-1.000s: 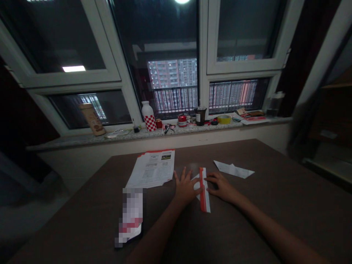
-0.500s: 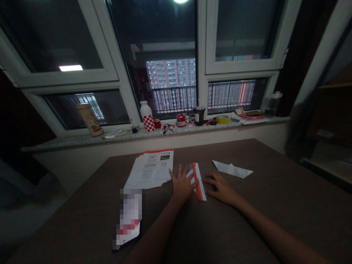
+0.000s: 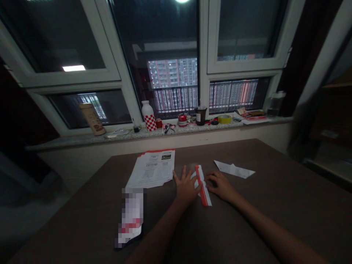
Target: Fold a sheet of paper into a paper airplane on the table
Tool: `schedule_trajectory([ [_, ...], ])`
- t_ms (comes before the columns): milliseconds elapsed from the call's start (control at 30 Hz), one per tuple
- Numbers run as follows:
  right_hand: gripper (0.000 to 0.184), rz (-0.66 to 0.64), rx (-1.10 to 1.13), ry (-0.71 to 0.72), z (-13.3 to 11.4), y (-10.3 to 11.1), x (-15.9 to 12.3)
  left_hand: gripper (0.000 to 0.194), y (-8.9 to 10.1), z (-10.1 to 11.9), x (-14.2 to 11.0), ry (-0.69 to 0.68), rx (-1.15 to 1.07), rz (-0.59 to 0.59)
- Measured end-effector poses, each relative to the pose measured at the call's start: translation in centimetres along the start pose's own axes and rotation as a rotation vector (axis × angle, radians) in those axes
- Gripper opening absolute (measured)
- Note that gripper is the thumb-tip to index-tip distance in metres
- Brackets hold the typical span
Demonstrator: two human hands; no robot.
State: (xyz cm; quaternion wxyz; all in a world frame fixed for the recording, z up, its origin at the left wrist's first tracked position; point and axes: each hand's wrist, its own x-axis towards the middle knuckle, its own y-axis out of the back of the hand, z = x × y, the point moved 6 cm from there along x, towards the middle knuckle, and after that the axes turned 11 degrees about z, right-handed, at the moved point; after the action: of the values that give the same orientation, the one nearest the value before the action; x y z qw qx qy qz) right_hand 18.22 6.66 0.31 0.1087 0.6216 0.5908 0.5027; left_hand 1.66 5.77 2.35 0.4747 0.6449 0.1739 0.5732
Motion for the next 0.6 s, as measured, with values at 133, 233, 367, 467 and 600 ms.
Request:
schedule_trajectory([
  [133,0.03,-0.019,0.042,0.006,0.44,-0.25,-0.11,0.041,0.04,-0.1,0.08,0.018,0.019,0.0],
  [233,0.036,-0.026,0.07,0.001,0.7,-0.25,-0.22,0.041,0.03,-0.2,0.14,0.041,0.03,-0.009],
  [367,0.04,-0.064,0.087,0.003,0.52,-0.17,-0.41,0.041,-0.13,-0.22,0.18,0.053,0.036,-0.024],
  [467,0.039,-0.071,0.088,0.008,0.17,0.08,-0.56,0.04,-0.12,-0.26,0.18,0.057,0.032,-0.019],
  [600,0.036,-0.066,0.077,0.009,-0.06,0.26,-0.7,0.033,0.22,-0.15,0.05,0.035,0.0,-0.005],
])
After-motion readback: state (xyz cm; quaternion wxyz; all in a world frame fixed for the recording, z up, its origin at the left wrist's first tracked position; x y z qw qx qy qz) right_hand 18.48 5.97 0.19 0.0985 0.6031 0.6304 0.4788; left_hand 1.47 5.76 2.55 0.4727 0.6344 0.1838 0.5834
